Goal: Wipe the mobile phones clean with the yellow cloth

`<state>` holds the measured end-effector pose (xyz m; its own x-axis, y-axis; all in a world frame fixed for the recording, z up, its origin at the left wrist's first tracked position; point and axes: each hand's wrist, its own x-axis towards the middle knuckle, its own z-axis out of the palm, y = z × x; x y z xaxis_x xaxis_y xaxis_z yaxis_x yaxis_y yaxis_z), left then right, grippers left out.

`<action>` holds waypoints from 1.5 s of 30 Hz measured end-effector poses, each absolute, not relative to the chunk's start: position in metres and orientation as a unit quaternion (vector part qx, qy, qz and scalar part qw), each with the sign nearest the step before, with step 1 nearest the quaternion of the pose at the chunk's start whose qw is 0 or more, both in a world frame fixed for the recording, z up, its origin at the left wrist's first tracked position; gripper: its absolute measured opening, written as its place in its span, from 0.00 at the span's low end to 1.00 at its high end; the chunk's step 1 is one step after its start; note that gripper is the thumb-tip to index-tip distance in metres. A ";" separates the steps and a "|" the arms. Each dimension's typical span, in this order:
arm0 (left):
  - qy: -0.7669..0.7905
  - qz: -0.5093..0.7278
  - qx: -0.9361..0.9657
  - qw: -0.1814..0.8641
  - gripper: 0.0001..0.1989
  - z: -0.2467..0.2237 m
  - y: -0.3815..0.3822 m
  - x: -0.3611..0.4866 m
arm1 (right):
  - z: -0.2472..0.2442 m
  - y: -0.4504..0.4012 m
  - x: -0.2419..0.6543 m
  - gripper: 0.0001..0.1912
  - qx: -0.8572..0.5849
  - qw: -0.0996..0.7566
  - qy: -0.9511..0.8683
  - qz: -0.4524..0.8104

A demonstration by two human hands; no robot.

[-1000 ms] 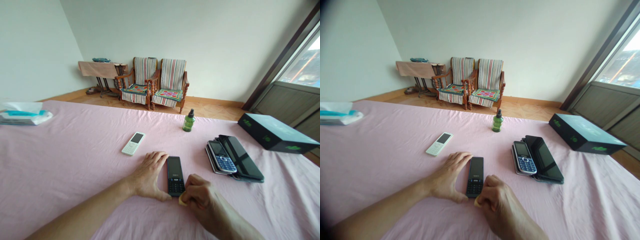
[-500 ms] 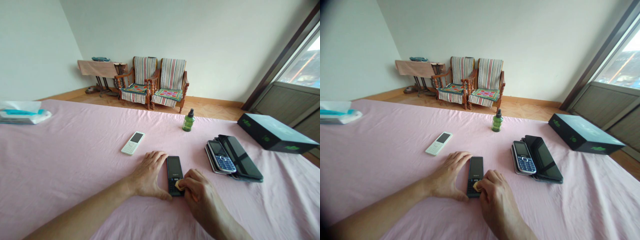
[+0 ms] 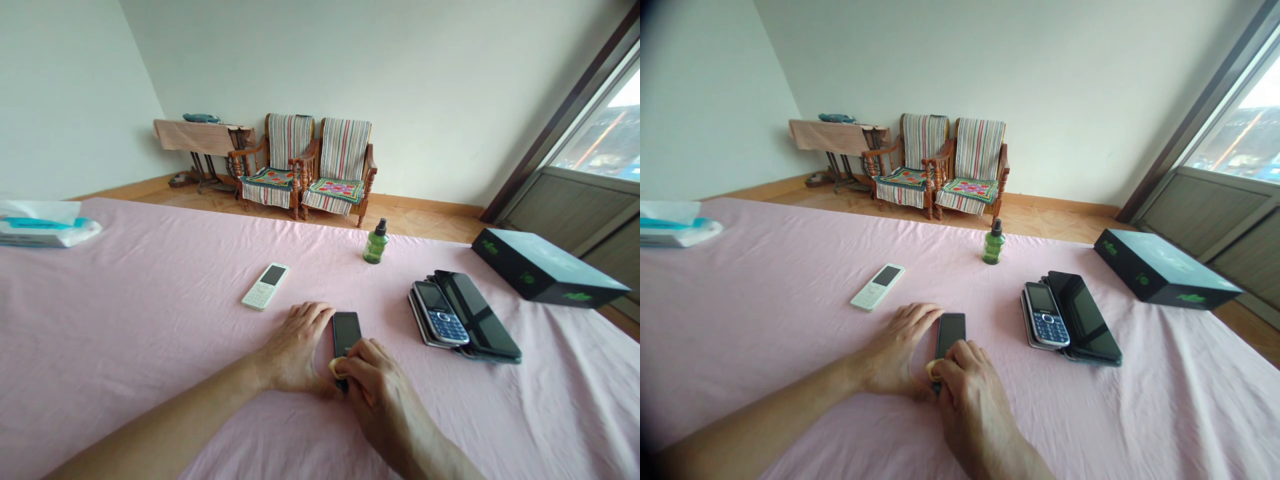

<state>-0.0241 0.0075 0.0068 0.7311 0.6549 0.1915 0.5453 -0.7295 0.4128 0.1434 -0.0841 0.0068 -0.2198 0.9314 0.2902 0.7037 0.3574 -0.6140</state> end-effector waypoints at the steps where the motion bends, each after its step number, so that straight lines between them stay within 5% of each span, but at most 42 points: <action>1: 0.328 0.165 0.915 0.166 0.49 0.007 0.007 -0.024 | 0.008 -0.084 0.144 0.18 -0.537 0.317 -0.760 0.184; 16: 0.332 0.141 0.916 0.179 0.52 0.009 0.008 -0.025 | 0.004 -0.080 0.180 0.13 -0.578 0.351 -0.721 0.150; 36: 0.331 0.165 0.913 0.171 0.50 0.006 0.007 -0.024 | 0.009 -0.080 0.154 0.22 -0.516 0.320 -0.770 0.195; 45: 0.331 0.137 0.916 0.180 0.52 0.005 0.008 -0.026 | 0.005 -0.076 0.172 0.14 -0.557 0.402 -0.702 0.190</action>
<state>-0.0262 0.0083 0.0052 0.7431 0.6560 0.1325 0.5575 -0.7162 0.4197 0.1722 -0.0760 0.0052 -0.0566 0.9345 0.3515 0.6289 0.3069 -0.7143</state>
